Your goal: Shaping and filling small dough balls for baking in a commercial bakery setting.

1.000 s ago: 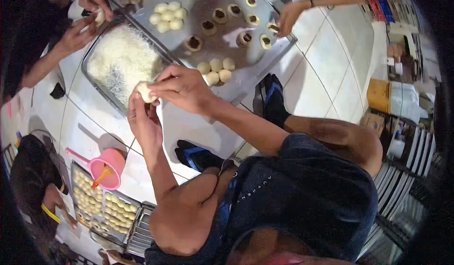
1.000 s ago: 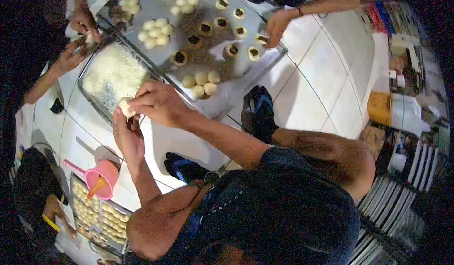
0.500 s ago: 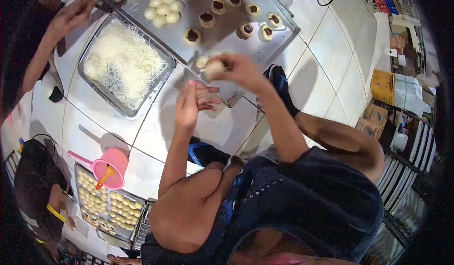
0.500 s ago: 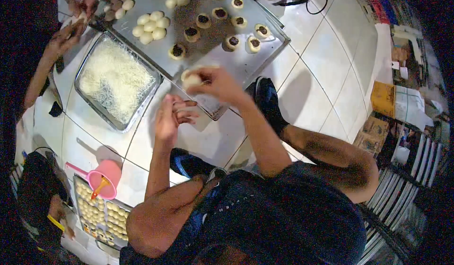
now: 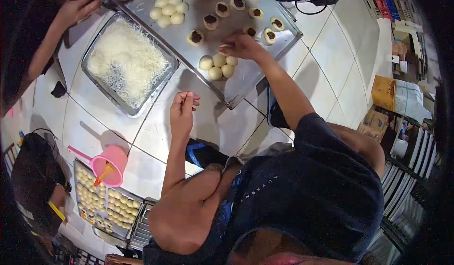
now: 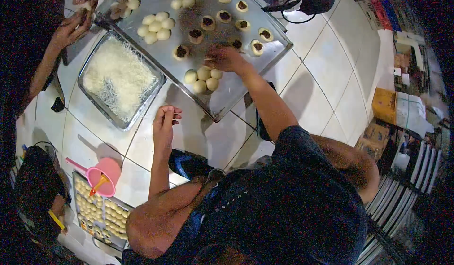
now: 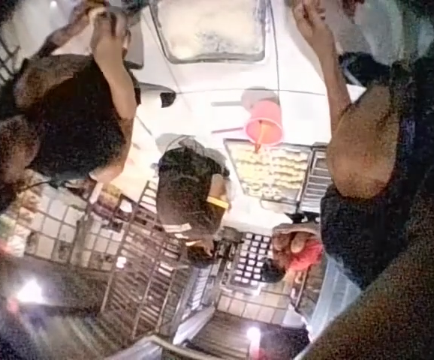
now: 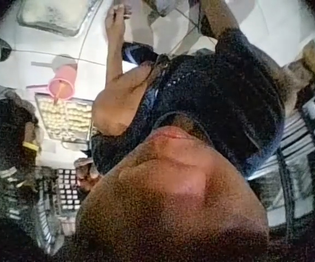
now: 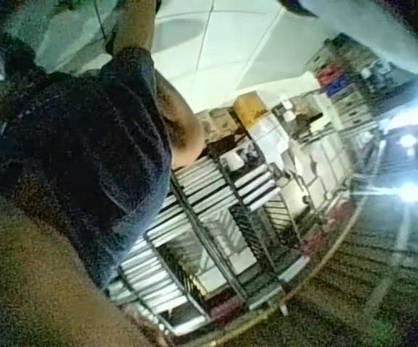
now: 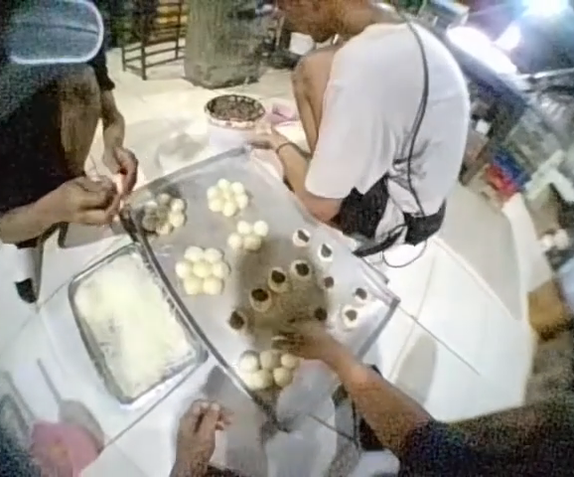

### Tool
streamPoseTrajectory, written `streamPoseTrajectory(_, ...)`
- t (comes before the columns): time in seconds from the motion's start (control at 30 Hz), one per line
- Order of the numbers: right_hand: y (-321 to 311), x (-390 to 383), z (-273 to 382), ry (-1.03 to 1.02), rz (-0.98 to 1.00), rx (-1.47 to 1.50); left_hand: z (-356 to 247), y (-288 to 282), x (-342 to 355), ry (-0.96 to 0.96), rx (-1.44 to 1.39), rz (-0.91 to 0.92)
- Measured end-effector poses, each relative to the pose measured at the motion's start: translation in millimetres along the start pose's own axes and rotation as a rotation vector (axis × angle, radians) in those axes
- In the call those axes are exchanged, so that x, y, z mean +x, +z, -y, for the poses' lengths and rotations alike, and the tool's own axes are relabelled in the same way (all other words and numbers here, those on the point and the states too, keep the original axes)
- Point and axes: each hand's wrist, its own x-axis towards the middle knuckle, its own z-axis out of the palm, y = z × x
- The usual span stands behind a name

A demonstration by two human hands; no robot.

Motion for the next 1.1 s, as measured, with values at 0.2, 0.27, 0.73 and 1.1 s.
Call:
streamPoseTrajectory(0.2,12.9,15.2,12.4,0.034,-0.339,0.180,2.0,-4.3,1.3,0.027,0.009,-0.016)
streamPoseTrajectory(0.27,13.2,46.2,47.4,0.343,-0.251,0.033,0.5,-2.8,2.2,0.056,-0.001,-0.013)
streamPoseTrajectory(0.73,23.8,76.7,187.9,0.221,-0.009,1.666,-15.8,-44.1,40.1,0.184,-0.603,-0.190)
streamPoseTrajectory(1.1,88.4,124.8,233.6,0.201,-0.180,-0.041,9.2,-119.6,22.2,0.285,-0.876,-0.573)
